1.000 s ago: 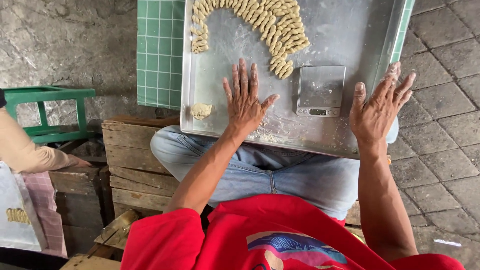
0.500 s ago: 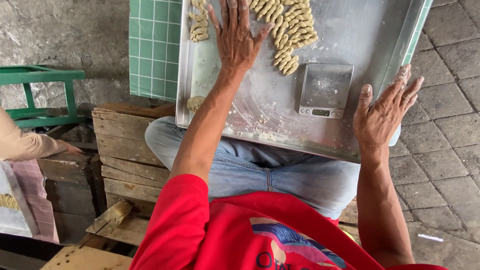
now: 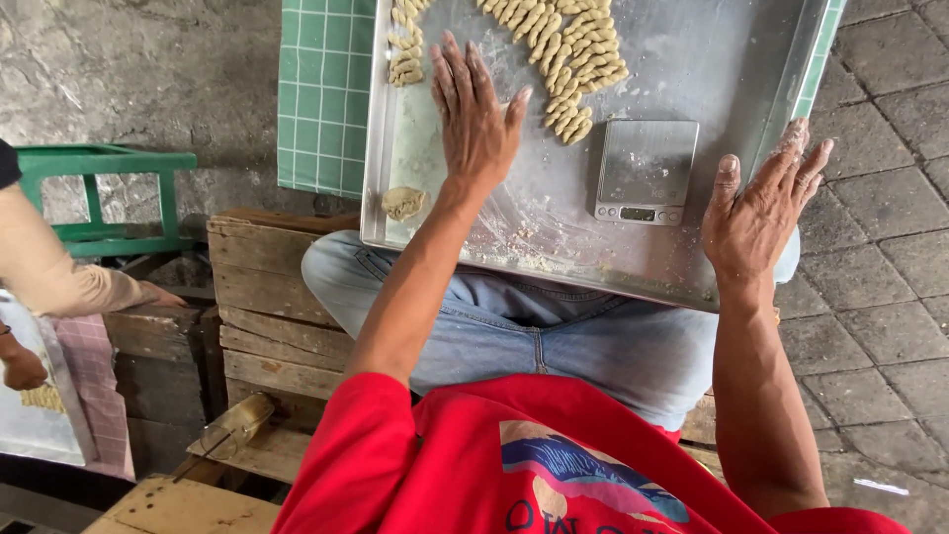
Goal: The person is hand-rolling small pieces of dough into thin cylinders and then twisting them into braided shapes, placing them on a metal tray.
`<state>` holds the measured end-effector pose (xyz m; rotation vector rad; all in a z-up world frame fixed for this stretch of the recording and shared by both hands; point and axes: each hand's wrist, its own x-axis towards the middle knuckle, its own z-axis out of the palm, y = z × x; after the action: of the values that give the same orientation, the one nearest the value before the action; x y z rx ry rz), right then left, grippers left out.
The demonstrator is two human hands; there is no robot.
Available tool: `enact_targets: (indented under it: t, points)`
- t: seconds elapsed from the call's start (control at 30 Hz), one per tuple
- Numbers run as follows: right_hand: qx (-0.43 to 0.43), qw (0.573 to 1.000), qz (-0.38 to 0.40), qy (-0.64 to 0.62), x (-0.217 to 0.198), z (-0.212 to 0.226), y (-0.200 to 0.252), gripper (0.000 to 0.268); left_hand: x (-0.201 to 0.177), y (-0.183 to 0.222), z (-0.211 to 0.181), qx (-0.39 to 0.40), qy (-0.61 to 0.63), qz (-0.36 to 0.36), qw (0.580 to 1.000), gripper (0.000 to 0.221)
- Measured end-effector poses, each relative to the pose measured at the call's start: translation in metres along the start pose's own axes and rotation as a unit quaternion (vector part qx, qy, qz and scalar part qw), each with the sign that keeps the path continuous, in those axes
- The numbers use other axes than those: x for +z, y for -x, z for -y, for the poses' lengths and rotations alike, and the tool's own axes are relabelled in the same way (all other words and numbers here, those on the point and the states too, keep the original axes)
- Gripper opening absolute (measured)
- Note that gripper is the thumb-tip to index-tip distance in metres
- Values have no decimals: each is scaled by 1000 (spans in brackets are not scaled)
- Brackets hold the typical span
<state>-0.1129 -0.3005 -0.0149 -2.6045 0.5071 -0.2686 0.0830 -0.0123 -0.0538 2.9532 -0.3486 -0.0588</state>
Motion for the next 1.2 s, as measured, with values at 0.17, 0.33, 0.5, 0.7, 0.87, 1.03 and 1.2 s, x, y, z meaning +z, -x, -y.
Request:
enact_targets:
  t: [0.17,0.33,0.5,0.7,0.87,1.03,1.2]
  points:
    - [-3,1000,-8,-4,0,-1,0,69,-11,6,-24,-65,-79,28,994,118]
    - [2,1000,-7,-11,-7,8,-4,72,-12,73,-24,40,-39,43,998,112]
    - [-44,999,-16,13,3,-7,3,64,-17,89,-20,93,-100,86,987,92]
    - [31,999,24,-14,-15,23,-2,75,-12,33,-11,65,-89,98,989,96]
    - [25,999,22,0,-20,31,-2,75,-37,-8,0,69,-100,127,984,107]
    - [41,999,21,-16,-19,30,-3,80,-7,-34,26,52,-85,100,990,113]
    - [18,1000,14,-17,-8,5,-1,73,-7,-31,45,39,208,68,975,98]
